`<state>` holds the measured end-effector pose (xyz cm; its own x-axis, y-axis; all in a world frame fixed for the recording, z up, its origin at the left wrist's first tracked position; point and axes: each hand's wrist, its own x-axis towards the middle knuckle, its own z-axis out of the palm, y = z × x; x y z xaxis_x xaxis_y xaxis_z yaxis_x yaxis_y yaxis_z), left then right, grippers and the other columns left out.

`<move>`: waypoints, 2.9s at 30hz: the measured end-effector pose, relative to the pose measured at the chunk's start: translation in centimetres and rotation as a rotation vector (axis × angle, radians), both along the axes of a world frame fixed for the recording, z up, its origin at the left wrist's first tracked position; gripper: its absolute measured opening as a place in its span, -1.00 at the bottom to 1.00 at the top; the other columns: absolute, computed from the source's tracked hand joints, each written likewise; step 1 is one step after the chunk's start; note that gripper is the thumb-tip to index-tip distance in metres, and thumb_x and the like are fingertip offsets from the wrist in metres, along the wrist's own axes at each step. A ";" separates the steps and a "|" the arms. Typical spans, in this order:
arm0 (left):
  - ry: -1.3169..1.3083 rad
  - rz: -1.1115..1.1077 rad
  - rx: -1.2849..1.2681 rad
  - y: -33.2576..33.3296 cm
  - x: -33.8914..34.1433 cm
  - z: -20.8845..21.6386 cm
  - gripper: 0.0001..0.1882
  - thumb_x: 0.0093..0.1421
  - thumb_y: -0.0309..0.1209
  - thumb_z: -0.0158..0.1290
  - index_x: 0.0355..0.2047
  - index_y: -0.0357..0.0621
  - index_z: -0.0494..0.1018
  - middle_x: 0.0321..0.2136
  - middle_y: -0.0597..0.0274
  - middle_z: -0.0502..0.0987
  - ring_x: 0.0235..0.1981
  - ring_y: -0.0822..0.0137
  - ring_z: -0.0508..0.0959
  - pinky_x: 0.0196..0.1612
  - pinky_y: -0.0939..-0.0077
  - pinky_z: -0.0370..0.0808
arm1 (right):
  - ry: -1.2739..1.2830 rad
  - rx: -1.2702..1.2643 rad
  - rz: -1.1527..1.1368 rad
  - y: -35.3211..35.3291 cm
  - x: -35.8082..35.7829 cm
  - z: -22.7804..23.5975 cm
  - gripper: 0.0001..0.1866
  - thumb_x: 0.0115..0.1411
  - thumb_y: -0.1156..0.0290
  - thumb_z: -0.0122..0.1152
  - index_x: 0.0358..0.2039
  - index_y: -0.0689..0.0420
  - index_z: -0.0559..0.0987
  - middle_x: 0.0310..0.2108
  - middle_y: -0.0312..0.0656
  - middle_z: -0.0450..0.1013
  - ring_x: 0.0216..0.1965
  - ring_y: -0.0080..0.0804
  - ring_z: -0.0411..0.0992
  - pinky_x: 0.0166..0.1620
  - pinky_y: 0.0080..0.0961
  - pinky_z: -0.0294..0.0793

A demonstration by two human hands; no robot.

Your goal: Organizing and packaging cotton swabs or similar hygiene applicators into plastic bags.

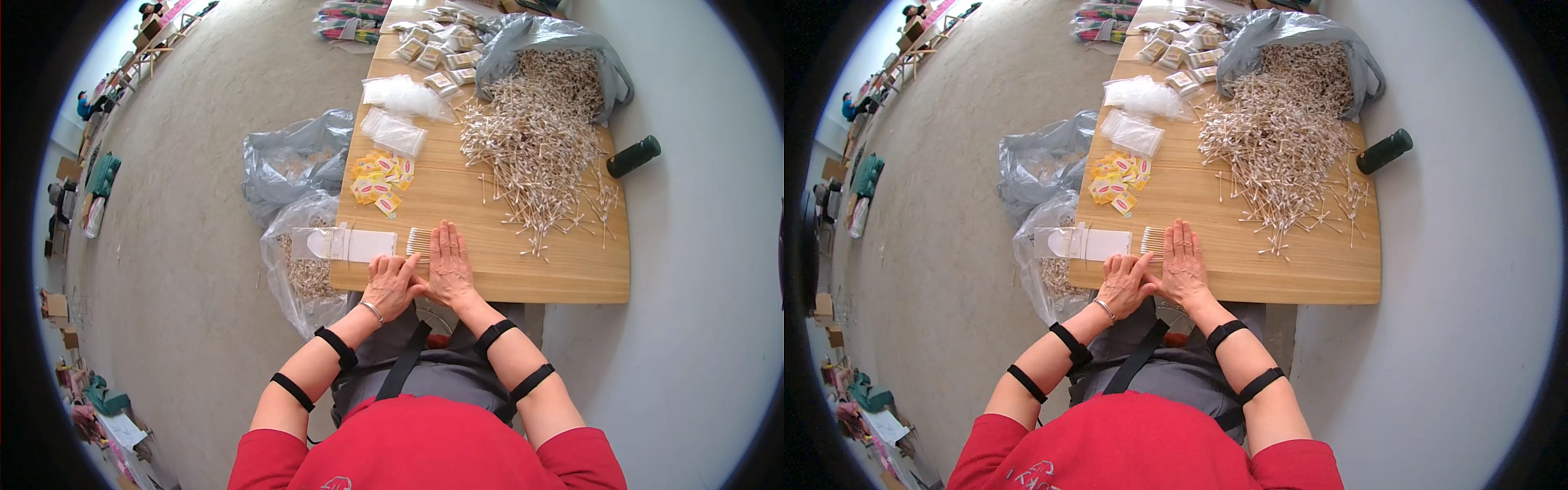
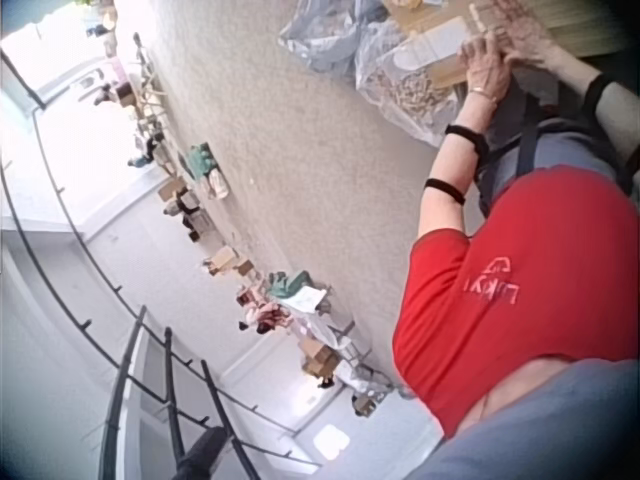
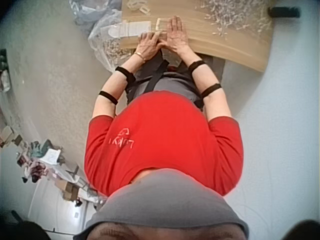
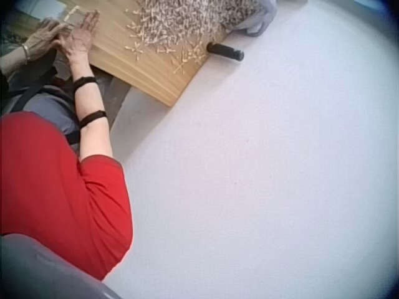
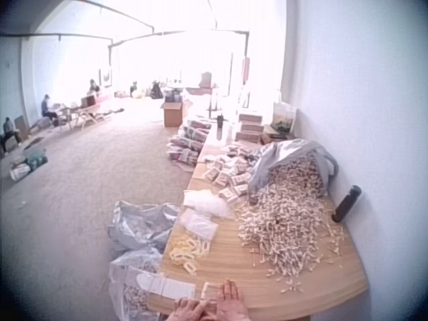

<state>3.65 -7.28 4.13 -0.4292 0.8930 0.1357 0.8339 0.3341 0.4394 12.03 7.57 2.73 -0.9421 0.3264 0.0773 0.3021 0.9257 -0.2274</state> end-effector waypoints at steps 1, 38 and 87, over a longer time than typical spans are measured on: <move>-0.009 0.014 -0.004 0.1 0.0 0.1 -0.33 0.11 -0.03 0.02 0.17 -0.05 0.21 -0.15 0.12 0.29 -0.06 0.11 0.24 0.12 0.14 0.03 | 0.006 -0.007 -0.001 0.0 0.0 0.0 0.14 -0.02 -0.26 0.07 0.26 0.40 -0.10 0.33 0.16 -0.27 0.37 -0.02 -0.34 0.35 -0.20 -0.38; 0.024 0.105 -0.063 2.0 -0.2 0.4 -0.37 0.18 0.03 -0.08 0.16 -0.04 0.23 -0.28 0.14 0.40 -0.18 0.19 0.36 0.00 0.16 0.04 | -0.075 0.108 -0.005 -0.1 -0.1 -0.1 0.07 -0.06 -0.07 0.09 0.26 0.40 -0.09 0.33 0.18 -0.29 0.38 -0.01 -0.36 0.36 -0.18 -0.40; -0.174 0.124 -0.222 4.5 -1.9 2.7 -0.58 0.20 -0.29 -0.07 0.07 -0.05 0.25 -0.33 0.06 0.55 -0.26 0.09 0.54 -0.12 0.20 0.21 | 0.005 0.033 0.000 0.2 0.1 -0.3 0.05 0.01 -0.16 0.06 0.24 0.41 -0.05 0.31 0.22 -0.24 0.36 0.03 -0.30 0.34 -0.14 -0.33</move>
